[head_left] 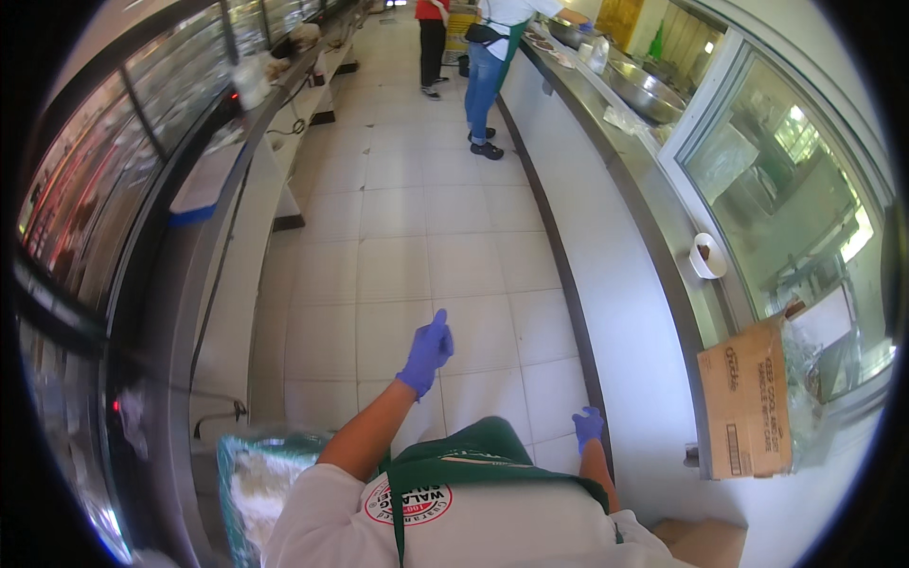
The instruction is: The person scoops a white granular substance from a green bin into a plastic bag using a yellow scoop, then places the bag on a shelf. The person then covers a large metal bowl containing cooked food with plastic wrap, smoothing it over the surface.
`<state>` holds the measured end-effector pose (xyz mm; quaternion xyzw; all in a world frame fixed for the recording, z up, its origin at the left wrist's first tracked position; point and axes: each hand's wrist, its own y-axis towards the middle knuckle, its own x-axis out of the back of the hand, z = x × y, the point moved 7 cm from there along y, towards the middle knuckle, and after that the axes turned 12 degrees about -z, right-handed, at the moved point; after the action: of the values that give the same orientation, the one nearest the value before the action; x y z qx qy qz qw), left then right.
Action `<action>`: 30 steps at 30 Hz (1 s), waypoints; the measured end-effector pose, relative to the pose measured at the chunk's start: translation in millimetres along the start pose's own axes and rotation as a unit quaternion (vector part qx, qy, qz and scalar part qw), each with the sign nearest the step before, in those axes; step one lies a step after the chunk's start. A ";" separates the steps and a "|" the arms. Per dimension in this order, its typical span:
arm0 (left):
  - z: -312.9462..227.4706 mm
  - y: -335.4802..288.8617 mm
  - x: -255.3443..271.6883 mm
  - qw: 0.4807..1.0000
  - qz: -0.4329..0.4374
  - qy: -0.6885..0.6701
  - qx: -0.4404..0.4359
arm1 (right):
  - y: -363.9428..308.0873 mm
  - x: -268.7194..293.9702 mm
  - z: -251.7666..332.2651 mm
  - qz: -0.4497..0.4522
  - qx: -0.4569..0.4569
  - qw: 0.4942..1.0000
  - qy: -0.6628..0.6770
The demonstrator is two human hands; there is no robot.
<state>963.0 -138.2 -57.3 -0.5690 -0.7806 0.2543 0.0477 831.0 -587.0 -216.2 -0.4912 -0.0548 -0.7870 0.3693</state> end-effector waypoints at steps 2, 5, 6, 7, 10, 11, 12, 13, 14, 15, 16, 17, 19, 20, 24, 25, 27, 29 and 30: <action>-12.7 50.7 -49.2 0.996 0.077 0.053 -0.011 | 49.0 -10.0 -17.3 -0.039 -0.019 0.998 0.043; -20.2 138.6 -116.4 0.986 0.116 0.103 -0.058 | 130.3 -37.9 -27.1 -0.080 -0.065 0.970 0.220; -10.6 162.3 -132.8 0.984 0.115 0.116 -0.070 | 152.8 -42.3 -20.7 -0.087 -0.094 0.952 0.279; 1.0 180.3 -143.9 0.981 0.124 0.132 -0.069 | 174.8 -45.3 -7.9 -0.094 -0.121 0.929 0.337; 12.5 285.9 -145.3 0.940 0.112 0.302 -0.114 | 224.4 -55.6 141.3 -0.059 -0.117 0.882 0.453; 28.7 325.3 -126.4 0.888 0.089 0.435 -0.120 | 235.0 -55.7 199.9 -0.001 -0.108 0.906 0.410; 29.8 341.3 -121.0 0.850 0.062 0.515 -0.092 | 249.3 -56.2 240.9 0.045 -0.108 0.924 0.363; 25.4 352.3 -106.5 0.805 0.027 0.589 -0.065 | 262.5 -59.8 285.1 0.063 -0.091 0.943 0.313; 22.5 372.0 -82.2 0.795 0.011 0.603 -0.066 | 276.7 -68.3 334.6 0.085 -0.065 0.960 0.261; 28.5 391.5 -49.2 0.787 -0.008 0.614 -0.063 | 289.3 -78.5 386.3 0.078 0.007 0.959 0.272; 35.3 411.1 -12.0 0.778 -0.072 0.621 -0.052 | 304.6 -93.6 435.7 0.096 0.080 0.962 0.242; 42.5 425.6 26.1 0.803 -0.121 0.583 -0.019 | 319.0 -110.0 477.4 0.080 0.123 0.967 0.210; 66.6 441.6 92.1 0.862 -0.196 0.455 0.105 | 347.8 -143.5 566.0 0.041 0.216 0.964 0.149; 79.4 440.0 130.3 0.753 -0.090 0.651 0.030 | 355.8 -165.3 612.1 0.038 0.253 0.959 0.122; 82.5 432.7 184.8 0.681 0.038 0.730 0.050 | 399.4 -243.9 743.6 0.039 0.280 0.945 0.162; 74.2 438.5 198.4 0.688 0.021 0.715 0.119 | 413.2 -266.6 769.3 0.055 0.254 0.942 0.213; 51.6 461.2 217.1 0.688 0.004 0.703 0.181 | 418.1 -301.0 840.2 0.129 0.187 0.917 0.328; 9.7 534.0 226.7 0.654 0.017 0.745 0.129 | 417.9 -317.6 937.6 0.224 0.240 0.803 0.498; -6.7 566.5 232.6 0.630 0.012 0.771 0.094 | 380.3 -307.0 1006.6 0.388 0.185 0.709 0.558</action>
<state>1373.9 202.8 -357.1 -0.5595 -0.4237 -0.2050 0.6823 1885.2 -247.3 -56.3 0.1378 0.2122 -0.6788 0.6893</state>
